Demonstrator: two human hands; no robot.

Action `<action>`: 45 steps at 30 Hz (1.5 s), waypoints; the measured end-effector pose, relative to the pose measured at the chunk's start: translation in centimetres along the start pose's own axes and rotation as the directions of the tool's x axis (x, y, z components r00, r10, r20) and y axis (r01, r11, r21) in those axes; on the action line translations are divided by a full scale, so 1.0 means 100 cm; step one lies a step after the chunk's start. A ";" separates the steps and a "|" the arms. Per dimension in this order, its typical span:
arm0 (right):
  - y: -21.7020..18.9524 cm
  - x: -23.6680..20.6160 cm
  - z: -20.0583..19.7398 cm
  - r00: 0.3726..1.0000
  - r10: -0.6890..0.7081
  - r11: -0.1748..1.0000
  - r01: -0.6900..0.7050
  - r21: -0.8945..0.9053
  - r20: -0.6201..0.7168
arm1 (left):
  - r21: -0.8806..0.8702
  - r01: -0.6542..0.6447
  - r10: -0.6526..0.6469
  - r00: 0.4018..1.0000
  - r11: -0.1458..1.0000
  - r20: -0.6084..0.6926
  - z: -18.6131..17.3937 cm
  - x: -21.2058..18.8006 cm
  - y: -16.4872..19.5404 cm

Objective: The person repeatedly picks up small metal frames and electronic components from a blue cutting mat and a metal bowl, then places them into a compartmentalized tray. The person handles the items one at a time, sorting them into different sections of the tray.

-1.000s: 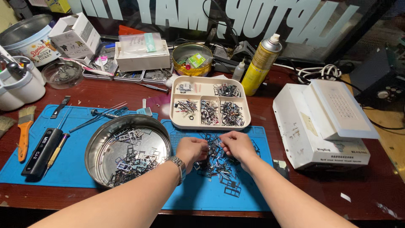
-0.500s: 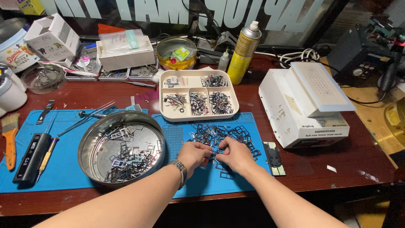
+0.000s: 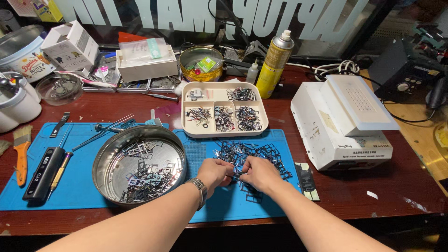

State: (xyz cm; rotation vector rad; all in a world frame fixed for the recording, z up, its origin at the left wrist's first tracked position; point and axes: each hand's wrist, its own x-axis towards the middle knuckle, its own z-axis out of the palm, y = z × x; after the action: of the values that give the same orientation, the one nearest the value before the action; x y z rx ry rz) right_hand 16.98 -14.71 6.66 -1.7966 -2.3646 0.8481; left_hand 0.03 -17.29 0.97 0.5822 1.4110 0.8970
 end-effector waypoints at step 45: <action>0.021 0.040 -0.014 0.965 0.211 0.251 -0.208 0.945 0.157 | -0.475 0.053 0.053 0.977 0.879 0.207 0.009 0.041 0.034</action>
State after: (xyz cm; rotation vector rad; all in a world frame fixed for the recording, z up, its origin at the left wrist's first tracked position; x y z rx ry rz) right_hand 18.08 -10.20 5.79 -1.4254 -0.9516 1.7693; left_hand 0.01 -11.88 1.41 0.2879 0.9431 1.1027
